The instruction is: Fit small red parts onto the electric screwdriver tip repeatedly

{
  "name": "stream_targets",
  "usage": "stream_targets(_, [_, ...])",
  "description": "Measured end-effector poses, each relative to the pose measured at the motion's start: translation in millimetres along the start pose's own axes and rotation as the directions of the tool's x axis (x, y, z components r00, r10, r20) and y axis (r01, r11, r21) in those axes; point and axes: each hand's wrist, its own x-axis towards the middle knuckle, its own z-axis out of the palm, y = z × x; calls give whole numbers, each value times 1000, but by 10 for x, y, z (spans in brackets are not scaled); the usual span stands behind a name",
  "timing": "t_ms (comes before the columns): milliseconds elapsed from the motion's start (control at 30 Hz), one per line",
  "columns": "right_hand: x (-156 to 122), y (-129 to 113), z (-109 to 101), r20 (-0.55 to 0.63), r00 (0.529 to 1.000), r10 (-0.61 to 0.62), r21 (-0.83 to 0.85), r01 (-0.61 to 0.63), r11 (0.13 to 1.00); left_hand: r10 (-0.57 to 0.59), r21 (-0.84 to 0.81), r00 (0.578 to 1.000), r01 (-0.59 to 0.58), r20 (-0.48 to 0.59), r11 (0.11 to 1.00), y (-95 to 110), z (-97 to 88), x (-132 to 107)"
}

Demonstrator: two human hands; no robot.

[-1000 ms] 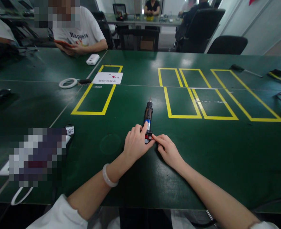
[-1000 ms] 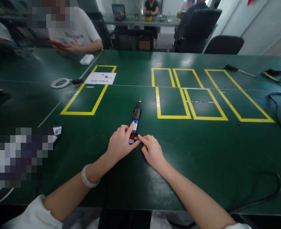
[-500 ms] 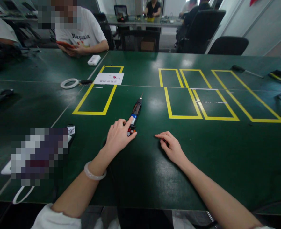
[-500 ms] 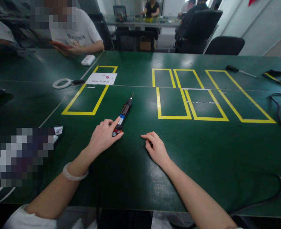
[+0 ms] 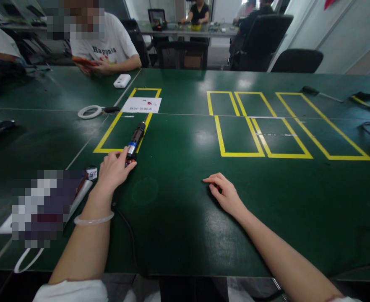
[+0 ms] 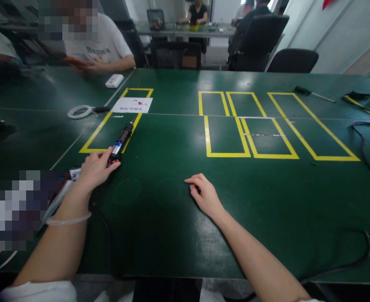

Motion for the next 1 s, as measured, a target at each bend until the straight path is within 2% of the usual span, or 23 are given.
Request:
stream_targets(133, [8,-2,-4,-1,1000,9,1,-9,1000,-32,-44,999,30,-43,999,-56,18,-25])
stream_targets(333, [31,-6,-16,-16,999,38,21,-38,999,-22,-78,975,5,-221,997,49,42,-114])
stream_targets(467, [40,-1,-20,-14,999,45,29,-44,999,-16,-60,970,2,-243,998,61,63,-95])
stream_targets(567, [43,18,-18,1,998,65,60,-65,996,-61,-88,968,40,-243,995,45,72,-73])
stream_targets(667, [53,46,-9,24,993,116,120,-118,986,-83,-159,946,34,-313,987,64,28,-90])
stream_targets(733, [67,60,0,33,988,150,158,-153,976,-65,-250,916,-39,-396,967,144,-52,-127])
stream_targets(800, [91,64,9,35,985,171,187,-175,967,-33,-394,905,-152,-425,907,312,-156,-184])
stream_targets(867, [130,53,19,47,982,181,202,-187,961,35,-593,941,-242,-337,768,570,-244,-254])
stream_targets(900, [157,43,25,61,981,185,204,-194,960,99,-704,963,-251,-250,665,722,-268,-291])
stream_targets(967, [223,19,43,111,975,191,207,-211,955,230,-891,972,-147,-50,430,1034,-268,-362])
stream_targets(1000, [261,7,57,130,973,189,222,-214,951,298,-940,954,-71,33,333,1179,-245,-392])
